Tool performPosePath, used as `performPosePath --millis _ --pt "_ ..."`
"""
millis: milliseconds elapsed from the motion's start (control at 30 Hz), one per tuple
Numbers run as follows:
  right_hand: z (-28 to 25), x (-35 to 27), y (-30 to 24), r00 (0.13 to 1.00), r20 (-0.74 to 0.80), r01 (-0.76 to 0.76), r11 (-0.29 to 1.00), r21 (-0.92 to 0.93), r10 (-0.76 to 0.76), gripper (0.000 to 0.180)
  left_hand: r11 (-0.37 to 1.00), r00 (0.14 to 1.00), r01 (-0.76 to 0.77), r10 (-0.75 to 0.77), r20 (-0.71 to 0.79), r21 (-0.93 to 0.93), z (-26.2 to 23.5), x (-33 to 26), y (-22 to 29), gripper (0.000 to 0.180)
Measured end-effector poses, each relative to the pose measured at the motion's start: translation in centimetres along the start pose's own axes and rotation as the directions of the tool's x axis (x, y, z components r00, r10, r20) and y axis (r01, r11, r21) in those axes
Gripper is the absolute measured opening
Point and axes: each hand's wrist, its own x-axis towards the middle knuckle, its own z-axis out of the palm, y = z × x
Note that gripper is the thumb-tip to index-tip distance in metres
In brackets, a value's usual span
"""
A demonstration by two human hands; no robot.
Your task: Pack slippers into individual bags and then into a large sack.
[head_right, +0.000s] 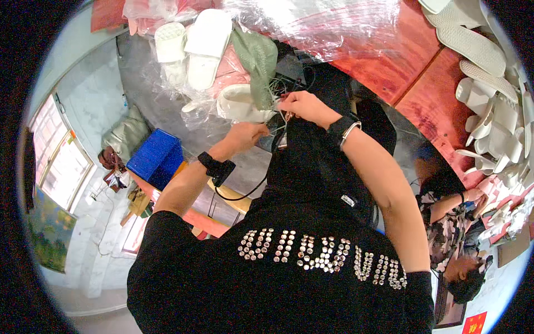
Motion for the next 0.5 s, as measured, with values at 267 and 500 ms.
performPosePath --millis 267,500 --pt "0.7 0.3 -0.5 1.000 -0.008 -0.023 0.961 -0.277 0.022 0.022 0.967 0.986 -0.168 0.165 -0.034 -0.193 -2.2 -1.6 2.4 0.012" --pt "-0.5 -0.2 -1.2 0.995 0.034 -0.088 0.990 -0.108 0.092 0.015 0.929 0.927 -0.368 0.370 -0.054 0.035 -3.0 -0.5 5.0 0.013"
